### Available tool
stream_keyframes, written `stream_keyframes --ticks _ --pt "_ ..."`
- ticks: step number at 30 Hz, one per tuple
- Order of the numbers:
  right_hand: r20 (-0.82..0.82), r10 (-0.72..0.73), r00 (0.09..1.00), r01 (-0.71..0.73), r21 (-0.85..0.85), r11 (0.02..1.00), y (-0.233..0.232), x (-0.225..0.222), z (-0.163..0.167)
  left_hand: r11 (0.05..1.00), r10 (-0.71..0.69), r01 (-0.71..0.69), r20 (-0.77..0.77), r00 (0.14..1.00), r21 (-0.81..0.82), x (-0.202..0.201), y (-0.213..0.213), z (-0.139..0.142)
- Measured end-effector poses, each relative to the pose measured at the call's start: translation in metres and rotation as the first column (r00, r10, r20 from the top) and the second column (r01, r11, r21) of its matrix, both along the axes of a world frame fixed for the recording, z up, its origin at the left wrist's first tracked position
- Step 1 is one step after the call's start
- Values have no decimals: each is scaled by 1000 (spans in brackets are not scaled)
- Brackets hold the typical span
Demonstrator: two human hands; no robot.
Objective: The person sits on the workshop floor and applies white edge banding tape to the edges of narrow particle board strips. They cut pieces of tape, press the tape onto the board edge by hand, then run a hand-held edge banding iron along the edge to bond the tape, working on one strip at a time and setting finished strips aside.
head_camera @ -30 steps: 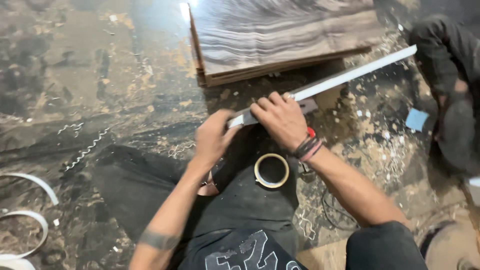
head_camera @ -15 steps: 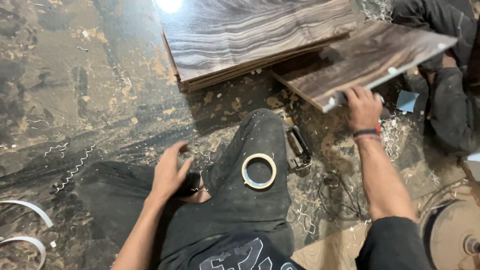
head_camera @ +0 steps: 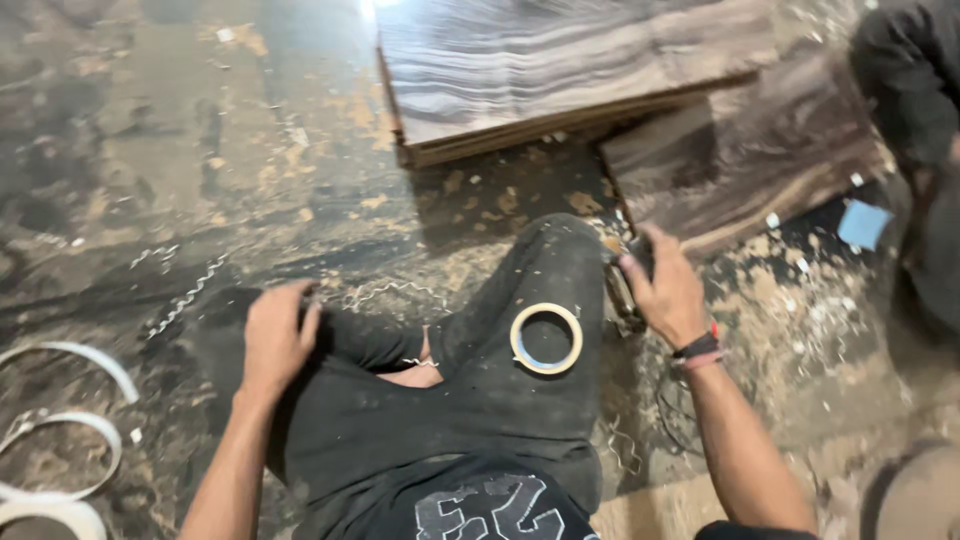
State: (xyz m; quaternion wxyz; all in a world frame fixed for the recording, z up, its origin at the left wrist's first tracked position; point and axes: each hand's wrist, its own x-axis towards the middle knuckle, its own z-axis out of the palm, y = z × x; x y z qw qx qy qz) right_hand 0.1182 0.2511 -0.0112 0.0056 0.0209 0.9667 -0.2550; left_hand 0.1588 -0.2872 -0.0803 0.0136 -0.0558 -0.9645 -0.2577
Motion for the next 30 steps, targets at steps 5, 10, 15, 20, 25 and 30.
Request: stream_keyframes --ticks 5,10,15,20,25,30 --pt "101 367 925 -380 177 908 -91 -26 47 994 109 -109 -56 992 -13 -13 -41 11" --pt "186 443 877 -477 226 849 -114 -30 62 886 463 -461 -185 867 53 -1 -102 -8" --pt "230 364 903 -420 292 859 -112 -27 55 569 801 -816 -155 578 -100 36 -169 -40" --pt "222 341 913 -397 302 867 -119 -28 50 275 959 -893 169 227 -358 69 -189 -59" --pt "103 391 914 -404 203 892 -120 -44 50 503 859 -816 272 434 -285 68 -188 -57" --pt "-102 455 885 -418 257 871 -112 -120 29 780 467 -415 6 884 468 26 -159 -33"
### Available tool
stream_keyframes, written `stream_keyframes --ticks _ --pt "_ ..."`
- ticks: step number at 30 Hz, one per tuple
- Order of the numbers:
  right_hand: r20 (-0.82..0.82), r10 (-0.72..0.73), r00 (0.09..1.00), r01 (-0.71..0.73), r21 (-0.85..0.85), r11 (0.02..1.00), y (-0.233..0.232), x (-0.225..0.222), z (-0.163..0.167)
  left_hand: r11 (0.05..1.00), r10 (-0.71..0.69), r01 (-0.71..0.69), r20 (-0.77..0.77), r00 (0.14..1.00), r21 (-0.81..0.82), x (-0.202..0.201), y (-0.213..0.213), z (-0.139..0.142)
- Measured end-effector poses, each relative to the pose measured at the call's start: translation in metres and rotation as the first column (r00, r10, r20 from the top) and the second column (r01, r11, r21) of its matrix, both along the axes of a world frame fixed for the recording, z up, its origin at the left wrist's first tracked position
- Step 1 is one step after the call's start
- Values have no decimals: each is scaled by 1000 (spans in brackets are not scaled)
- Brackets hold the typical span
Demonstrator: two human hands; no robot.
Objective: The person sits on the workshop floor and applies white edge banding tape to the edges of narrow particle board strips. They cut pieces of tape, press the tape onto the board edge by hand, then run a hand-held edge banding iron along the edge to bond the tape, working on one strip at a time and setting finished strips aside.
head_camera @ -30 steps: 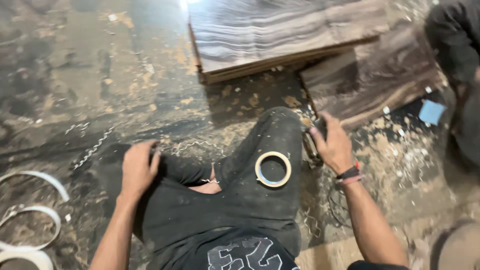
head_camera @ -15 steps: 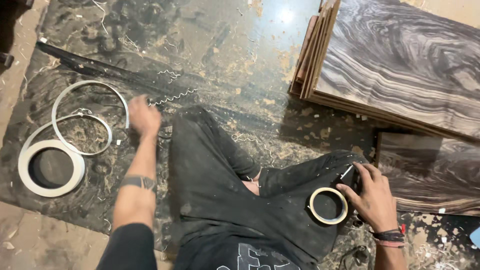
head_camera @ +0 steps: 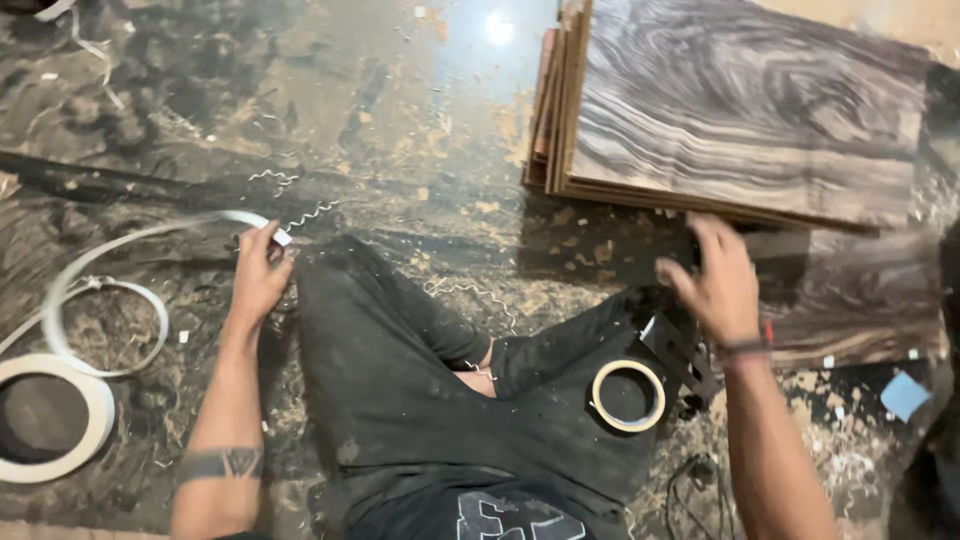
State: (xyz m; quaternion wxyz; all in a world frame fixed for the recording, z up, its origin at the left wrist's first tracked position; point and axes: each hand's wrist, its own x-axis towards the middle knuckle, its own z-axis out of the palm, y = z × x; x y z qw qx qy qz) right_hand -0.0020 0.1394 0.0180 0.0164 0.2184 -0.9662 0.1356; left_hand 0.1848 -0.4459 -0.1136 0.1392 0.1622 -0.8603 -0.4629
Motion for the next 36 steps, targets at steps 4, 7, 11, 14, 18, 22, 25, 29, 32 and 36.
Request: stream_keyframes --ticks 4,7,11,14,18,22,25,29,32,36 --pt "-97 -9 995 39 319 947 -6 -85 -35 935 -62 41 -47 997 -353 1 34 57" --pt "-56 -110 992 123 444 887 -13 -116 -58 867 -58 36 -29 998 -498 -2 65 93" --pt "-48 -145 988 152 347 925 -33 -88 -78 790 -143 105 -14 990 -604 4 113 110" --pt "-164 -68 984 132 417 899 -40 -63 -85 774 -277 132 -143 950 -619 -6 143 95" --pt "-65 29 997 0 403 915 -21 -56 -83 826 -344 351 98 934 -442 1 169 66" --pt "-353 -39 935 165 332 929 -1 -80 -76 735 -392 473 264 881 -486 6 170 50" --pt "-333 -20 943 125 296 947 -8 -85 -57 790 -343 402 209 916 -462 5 168 48" --pt "-157 27 987 25 324 946 -9 -86 10 810 -332 378 180 926 -448 3 168 49" --pt "-101 98 990 -59 332 941 2 -93 71 816 -335 384 188 923 -433 4 169 49" --pt "-156 102 982 -79 147 986 0 -88 116 830 -324 376 192 926 -411 3 169 51"
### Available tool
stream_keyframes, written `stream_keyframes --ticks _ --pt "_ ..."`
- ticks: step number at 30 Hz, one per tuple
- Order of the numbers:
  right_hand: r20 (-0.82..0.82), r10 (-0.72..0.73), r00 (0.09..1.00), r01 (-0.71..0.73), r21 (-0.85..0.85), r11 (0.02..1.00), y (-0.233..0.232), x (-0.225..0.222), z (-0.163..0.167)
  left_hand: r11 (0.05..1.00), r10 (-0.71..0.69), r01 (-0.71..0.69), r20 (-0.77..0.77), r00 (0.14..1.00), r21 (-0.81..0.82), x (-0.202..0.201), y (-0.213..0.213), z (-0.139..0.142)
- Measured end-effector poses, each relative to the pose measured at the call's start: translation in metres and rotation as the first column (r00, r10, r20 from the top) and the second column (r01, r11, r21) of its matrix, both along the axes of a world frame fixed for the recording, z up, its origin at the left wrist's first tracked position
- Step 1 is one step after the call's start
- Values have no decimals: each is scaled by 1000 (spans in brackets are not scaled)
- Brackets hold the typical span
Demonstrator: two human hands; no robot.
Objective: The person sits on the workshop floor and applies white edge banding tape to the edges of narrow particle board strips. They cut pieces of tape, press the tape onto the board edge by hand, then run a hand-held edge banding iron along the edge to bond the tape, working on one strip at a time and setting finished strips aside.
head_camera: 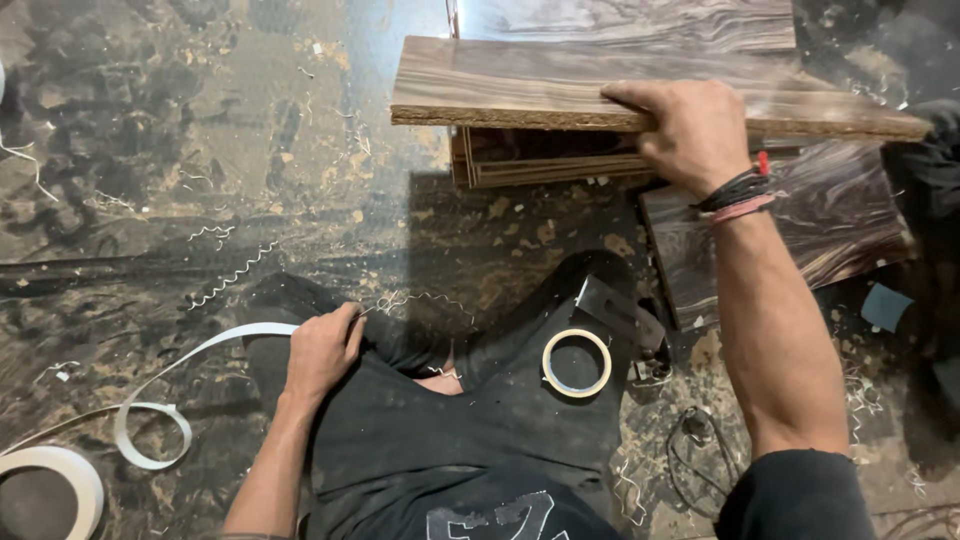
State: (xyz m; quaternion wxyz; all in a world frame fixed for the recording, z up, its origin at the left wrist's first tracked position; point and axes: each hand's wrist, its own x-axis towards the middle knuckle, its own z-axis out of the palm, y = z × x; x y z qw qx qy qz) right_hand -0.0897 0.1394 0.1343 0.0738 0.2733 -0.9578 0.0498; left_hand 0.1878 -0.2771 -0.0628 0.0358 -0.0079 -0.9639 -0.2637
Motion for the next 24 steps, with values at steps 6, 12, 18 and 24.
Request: stream_keyframes --ticks 6,12,18,24 --pt "-60 81 995 -82 -18 996 -15 7 -12 1000 4 -3 -38 999 25 2 1 4" --pt "87 175 981 -160 -159 974 -15 21 -86 1000 6 -6 -1 1000 -6 -1 1 4" --pt "287 51 957 -4 -160 987 -15 8 -152 1000 -7 7 -3 1000 1 -1 2 7" --pt "358 -191 914 185 51 981 -10 -58 -142 999 -5 7 55 998 -36 -3 3 5"
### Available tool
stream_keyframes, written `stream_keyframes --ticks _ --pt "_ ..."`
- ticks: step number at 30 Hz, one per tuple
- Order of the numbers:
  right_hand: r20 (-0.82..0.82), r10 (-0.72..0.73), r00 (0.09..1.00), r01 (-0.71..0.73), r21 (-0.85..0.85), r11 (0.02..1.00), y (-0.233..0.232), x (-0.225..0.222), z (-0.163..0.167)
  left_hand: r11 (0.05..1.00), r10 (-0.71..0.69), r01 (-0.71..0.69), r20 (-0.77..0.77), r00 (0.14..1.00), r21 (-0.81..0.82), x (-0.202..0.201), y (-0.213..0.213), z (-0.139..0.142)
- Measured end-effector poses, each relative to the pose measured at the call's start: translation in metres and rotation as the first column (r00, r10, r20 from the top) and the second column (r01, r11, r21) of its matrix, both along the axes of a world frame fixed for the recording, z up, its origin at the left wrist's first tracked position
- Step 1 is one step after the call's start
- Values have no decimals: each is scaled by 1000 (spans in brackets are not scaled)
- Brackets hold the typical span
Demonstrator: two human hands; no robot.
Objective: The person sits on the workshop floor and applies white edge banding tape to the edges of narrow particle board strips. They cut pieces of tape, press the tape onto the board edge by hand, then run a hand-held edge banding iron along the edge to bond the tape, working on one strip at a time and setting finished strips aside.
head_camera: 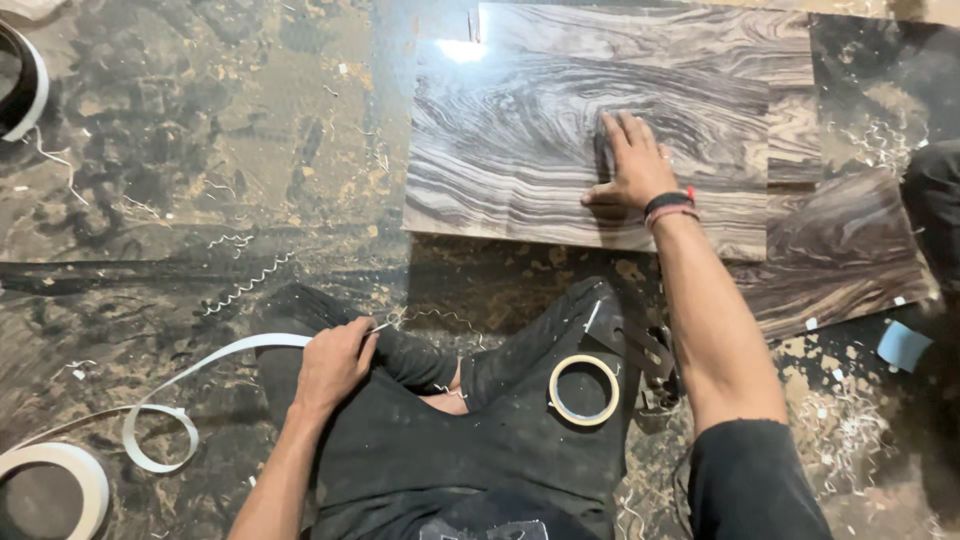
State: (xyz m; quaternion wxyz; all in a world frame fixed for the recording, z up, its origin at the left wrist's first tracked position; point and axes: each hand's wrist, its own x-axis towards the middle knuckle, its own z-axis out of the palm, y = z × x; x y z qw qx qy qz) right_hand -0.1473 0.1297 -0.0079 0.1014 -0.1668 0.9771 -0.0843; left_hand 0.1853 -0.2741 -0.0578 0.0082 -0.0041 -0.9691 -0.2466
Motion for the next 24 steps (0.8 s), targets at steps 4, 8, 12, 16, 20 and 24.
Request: stream_keyframes --ticks 4,8,12,16,20,24 --pt "70 -36 997 36 6 999 -16 -38 10 1000 -26 26 24 999 -1 -3 11 -6" --pt "92 -57 994 61 -40 997 -33 -75 18 979 -83 101 109 991 -179 5 24 -1" --pt "131 -61 989 54 58 997 -41 -106 26 988 -68 21 312 948 150 8 63 11" --pt "83 -17 996 8 115 993 -40 -111 21 627 -58 -124 205 977 769 -47 149 1" --pt "29 23 999 -26 78 997 -39 -100 14 1 -177 -602 593 786 798 -128 191 -12" --pt "-209 61 976 -57 23 998 -32 -79 18 -257 -126 -687 681 721 680 -146 199 -18"
